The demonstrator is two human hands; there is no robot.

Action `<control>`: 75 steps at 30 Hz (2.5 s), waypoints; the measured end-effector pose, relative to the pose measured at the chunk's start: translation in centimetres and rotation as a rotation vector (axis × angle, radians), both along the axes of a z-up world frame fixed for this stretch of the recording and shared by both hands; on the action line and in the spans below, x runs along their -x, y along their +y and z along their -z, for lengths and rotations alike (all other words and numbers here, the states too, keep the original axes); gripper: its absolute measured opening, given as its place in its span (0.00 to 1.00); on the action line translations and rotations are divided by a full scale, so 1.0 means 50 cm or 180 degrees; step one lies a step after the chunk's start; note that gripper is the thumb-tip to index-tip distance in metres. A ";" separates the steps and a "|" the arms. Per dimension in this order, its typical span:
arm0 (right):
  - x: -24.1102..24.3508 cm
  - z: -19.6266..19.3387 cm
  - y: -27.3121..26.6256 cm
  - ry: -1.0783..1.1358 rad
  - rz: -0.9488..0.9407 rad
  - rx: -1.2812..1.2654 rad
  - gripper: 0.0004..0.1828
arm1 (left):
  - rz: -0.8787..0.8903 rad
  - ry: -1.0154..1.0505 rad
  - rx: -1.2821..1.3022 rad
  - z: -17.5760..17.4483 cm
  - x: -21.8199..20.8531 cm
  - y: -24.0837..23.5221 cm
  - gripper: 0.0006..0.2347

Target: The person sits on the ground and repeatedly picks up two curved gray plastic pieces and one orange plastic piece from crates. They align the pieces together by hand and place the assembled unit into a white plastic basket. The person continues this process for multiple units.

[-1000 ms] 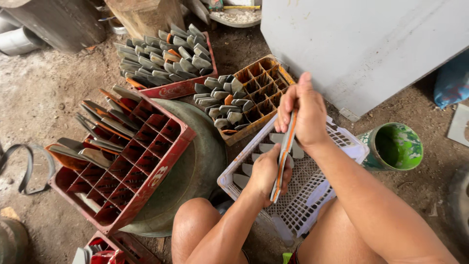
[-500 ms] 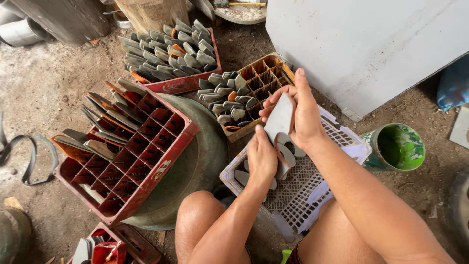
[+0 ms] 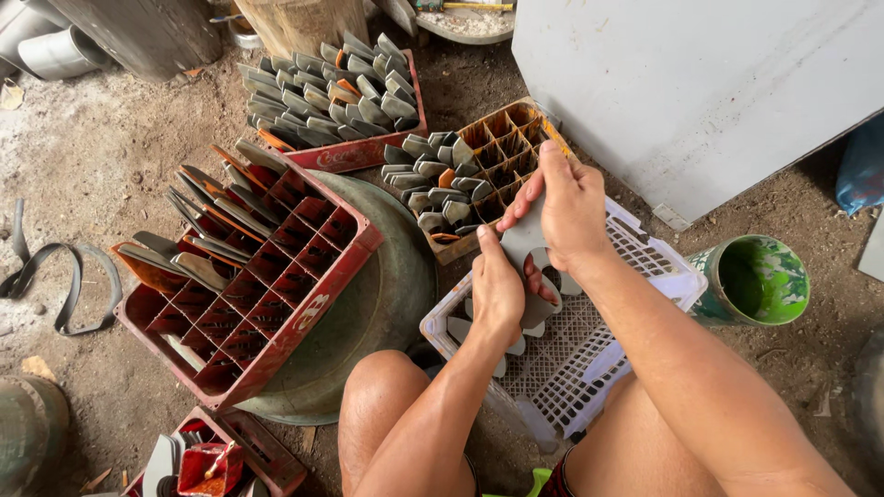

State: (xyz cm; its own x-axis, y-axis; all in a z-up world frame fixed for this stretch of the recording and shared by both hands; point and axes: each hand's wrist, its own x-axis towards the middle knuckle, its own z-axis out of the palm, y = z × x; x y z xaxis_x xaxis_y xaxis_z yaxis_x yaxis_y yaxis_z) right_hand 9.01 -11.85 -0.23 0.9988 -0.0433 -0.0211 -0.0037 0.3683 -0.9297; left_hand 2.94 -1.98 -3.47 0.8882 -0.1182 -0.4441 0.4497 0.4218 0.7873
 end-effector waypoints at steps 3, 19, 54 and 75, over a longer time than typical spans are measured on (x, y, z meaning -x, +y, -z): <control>-0.005 -0.012 0.008 0.0322 0.0059 0.0162 0.27 | -0.0115 0.0346 0.0106 -0.001 0.002 0.000 0.33; 0.002 0.011 -0.049 -0.0200 -0.0334 0.0057 0.40 | 0.1551 0.0867 0.0306 0.036 0.012 -0.004 0.24; 0.008 -0.049 -0.026 0.0546 -0.0339 -0.0353 0.33 | 0.0446 -0.0132 0.1072 -0.005 0.009 0.009 0.35; 0.006 -0.027 -0.030 0.0222 -0.0514 -0.1069 0.35 | 0.0174 0.0728 0.0301 0.022 0.010 0.009 0.25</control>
